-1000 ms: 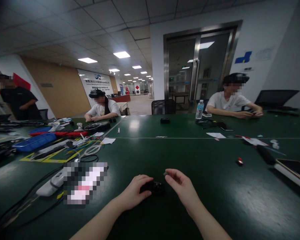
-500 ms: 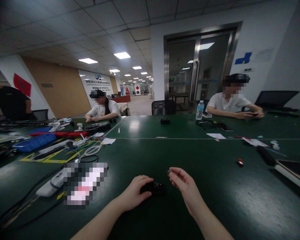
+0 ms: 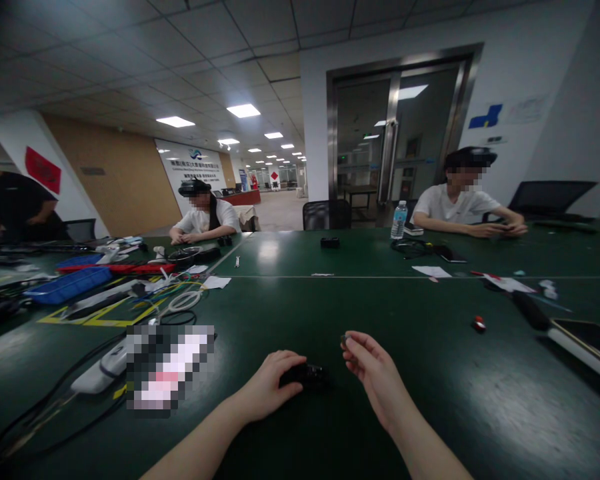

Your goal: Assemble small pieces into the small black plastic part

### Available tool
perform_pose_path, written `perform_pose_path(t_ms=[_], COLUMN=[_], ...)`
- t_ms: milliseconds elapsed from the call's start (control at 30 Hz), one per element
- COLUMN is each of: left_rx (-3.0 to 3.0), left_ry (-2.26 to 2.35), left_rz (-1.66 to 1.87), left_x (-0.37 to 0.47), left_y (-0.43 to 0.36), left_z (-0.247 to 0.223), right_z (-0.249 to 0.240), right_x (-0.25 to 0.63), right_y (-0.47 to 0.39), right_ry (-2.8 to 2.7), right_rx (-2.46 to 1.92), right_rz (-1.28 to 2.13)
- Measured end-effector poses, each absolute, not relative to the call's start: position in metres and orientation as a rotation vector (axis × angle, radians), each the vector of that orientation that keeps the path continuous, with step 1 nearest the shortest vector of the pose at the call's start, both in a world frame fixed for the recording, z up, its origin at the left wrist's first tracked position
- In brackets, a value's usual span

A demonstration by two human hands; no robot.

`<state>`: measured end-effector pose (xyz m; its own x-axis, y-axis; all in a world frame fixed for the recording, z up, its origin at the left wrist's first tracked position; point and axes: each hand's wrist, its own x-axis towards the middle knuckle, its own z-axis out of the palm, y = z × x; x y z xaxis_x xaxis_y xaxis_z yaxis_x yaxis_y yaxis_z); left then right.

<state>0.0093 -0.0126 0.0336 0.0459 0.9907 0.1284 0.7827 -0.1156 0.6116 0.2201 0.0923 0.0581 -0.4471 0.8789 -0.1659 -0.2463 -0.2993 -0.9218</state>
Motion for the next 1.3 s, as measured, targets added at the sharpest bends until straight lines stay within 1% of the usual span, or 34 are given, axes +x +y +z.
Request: perform_pose_path(t_ms=[367, 633, 1033, 1300], left_rx=[1.958, 1.975, 1.968, 1.948], left_ry=[1.779, 1.777, 1.787, 1.783], left_rz=[0.761, 0.780, 0.754, 0.756], left_x=[0.0095, 0.0093, 0.0090, 0.0075], left_y=[-0.0134, -0.0127, -0.0126, -0.0137], left_z=[0.0339, 0.0322, 0.0331, 0.0303], right_z=[0.0562, 0.0635, 0.0584, 0.0623], right_x=[0.2213, 0.2204, 0.2213, 0.2193], right_y=[0.0950, 0.0929, 0.0972, 0.0952], right_ry=[-1.099, -0.959, -0.851, -0.841], right_rx=[-0.903, -0.899, -0.877, -0.881], right_rz=[1.836, 1.897, 1.985, 1.936])
